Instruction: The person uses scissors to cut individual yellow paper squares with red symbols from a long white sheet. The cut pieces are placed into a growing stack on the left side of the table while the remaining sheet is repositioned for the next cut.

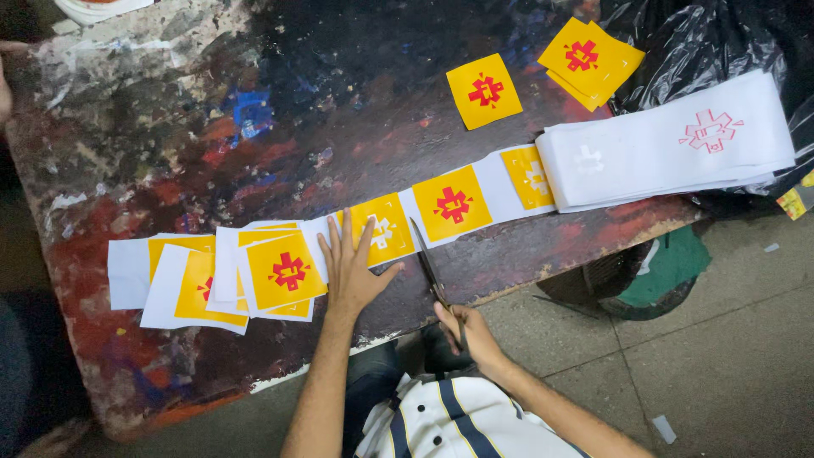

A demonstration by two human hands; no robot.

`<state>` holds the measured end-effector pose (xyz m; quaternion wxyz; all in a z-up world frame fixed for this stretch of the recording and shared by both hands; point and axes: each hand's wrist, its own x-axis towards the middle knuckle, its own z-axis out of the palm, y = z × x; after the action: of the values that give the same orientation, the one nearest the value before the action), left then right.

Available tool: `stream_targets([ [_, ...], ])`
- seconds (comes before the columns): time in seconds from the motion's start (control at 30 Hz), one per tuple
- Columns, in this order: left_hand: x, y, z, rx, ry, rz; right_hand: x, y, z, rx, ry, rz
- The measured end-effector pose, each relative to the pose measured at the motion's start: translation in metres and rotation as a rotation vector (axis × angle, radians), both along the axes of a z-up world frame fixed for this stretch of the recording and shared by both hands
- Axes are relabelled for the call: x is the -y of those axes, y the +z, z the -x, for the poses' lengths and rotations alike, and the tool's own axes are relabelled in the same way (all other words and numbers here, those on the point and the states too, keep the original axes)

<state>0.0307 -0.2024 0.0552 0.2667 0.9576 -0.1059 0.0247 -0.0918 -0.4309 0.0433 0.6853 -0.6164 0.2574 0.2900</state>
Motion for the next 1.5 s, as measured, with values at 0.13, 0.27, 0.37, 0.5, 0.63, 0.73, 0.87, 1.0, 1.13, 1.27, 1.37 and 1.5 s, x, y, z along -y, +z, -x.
stream_targets([
  [0.13,0.001,-0.005,0.001,0.037,-0.016,-0.034,-0.006,-0.003,-0.013,0.013,-0.033,0.01],
  [0.27,0.001,-0.008,0.003,0.067,-0.014,-0.009,-0.011,-0.002,-0.02,0.043,-0.051,0.013],
  [0.37,0.0,-0.011,0.003,0.084,-0.02,-0.033,-0.014,-0.001,-0.019,0.041,-0.078,0.037],
  [0.5,0.0,-0.013,0.003,0.09,-0.018,-0.029,-0.017,0.0,-0.019,0.026,-0.087,0.094],
  [0.63,-0.001,-0.017,0.004,0.107,-0.026,-0.059,-0.018,-0.001,-0.017,0.008,-0.104,0.096],
  [0.73,-0.002,-0.019,0.005,0.105,-0.029,-0.069,-0.019,-0.002,-0.016,-0.002,-0.121,0.087],
  [0.87,-0.003,-0.021,0.005,0.097,-0.032,-0.06,-0.019,-0.004,-0.016,-0.01,-0.105,0.099],
  [1.0,-0.003,-0.022,0.005,0.101,-0.033,-0.055,-0.018,-0.003,-0.016,-0.026,-0.102,0.089],
  [1.13,-0.004,-0.022,0.005,0.098,-0.032,-0.04,-0.019,0.001,-0.02,-0.039,-0.087,0.1],
  [1.27,-0.005,-0.023,0.006,0.102,-0.03,-0.021,-0.015,0.008,-0.037,-0.025,-0.043,0.083],
  [1.37,-0.005,-0.023,0.005,0.119,-0.029,0.003,-0.017,0.009,-0.057,-0.005,-0.045,0.061],
  [1.5,-0.006,-0.021,0.005,0.105,-0.015,0.017,-0.023,0.009,-0.068,-0.004,-0.075,0.07],
])
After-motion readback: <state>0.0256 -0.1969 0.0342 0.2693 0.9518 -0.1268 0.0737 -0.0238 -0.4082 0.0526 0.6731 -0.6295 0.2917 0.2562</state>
